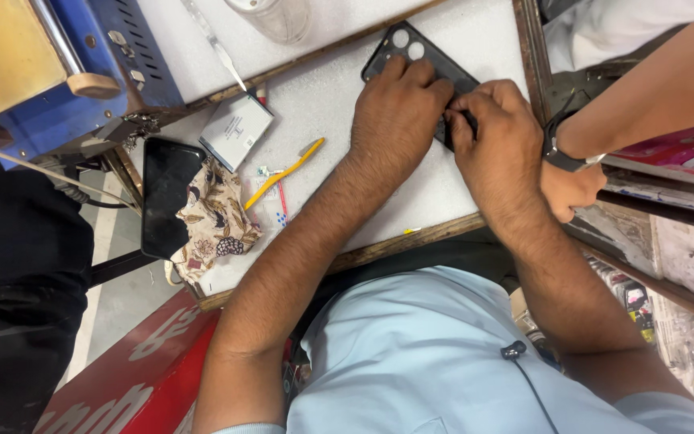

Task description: The person disassembles a smartphone by removing the back cover and battery, then reassembles it by placing the battery back, aligning the back cover, and securing it with screws. The person uses a screwdriver and a prying tool to manipulate the phone components.

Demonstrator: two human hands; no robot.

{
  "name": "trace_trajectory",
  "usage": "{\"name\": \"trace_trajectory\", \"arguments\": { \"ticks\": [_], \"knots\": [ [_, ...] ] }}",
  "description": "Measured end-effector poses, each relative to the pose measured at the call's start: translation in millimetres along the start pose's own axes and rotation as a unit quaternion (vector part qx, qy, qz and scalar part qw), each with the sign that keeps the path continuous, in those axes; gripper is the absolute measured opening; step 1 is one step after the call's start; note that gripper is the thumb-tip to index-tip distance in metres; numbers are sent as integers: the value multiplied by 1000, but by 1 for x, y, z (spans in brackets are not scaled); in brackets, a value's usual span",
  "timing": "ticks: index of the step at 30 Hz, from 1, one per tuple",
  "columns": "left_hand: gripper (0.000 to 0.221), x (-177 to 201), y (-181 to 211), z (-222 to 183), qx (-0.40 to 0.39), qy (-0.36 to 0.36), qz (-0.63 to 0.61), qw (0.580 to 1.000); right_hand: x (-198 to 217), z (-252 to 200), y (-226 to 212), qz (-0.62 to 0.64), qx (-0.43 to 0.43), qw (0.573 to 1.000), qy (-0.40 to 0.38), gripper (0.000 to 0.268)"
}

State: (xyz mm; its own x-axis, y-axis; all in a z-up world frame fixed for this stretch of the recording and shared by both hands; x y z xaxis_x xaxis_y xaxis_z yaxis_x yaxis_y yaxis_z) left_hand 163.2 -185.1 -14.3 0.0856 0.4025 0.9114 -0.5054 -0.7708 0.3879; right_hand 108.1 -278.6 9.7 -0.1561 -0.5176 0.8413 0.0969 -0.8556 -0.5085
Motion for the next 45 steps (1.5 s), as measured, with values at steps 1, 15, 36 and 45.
{"name": "trace_trajectory", "arguments": {
  "ticks": [1,15,36,45],
  "knots": [
    [16,-3,-1,0,0,-7,-5,1000,-1,-1,1,-3,2,1000,-4,15],
    [12,35,-14,6,3,-45,-243,969,13,-1,-3,133,11,991,33,8],
    [12,-5,-66,-142,312,-68,-623,714,-39,-39,-38,362,-36,925,-112,15],
    [21,26,-71,-128,312,-58,-485,815,-41,-24,-35,230,-23,956,-181,12]
  ]
}}
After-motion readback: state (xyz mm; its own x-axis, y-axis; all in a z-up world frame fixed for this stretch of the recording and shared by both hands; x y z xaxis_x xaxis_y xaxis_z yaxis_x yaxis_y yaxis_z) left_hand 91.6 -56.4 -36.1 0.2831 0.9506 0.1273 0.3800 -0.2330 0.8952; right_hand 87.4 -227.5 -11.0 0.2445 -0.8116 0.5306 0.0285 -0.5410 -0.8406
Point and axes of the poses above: each hand's wrist, its own z-axis towards the middle knuckle, its own x-axis out of the back of the hand, y = z × x, the point moved 9 cm from there along z, towards the middle knuckle, and after that the axes turned 7 degrees about x, right-handed, at the moved point
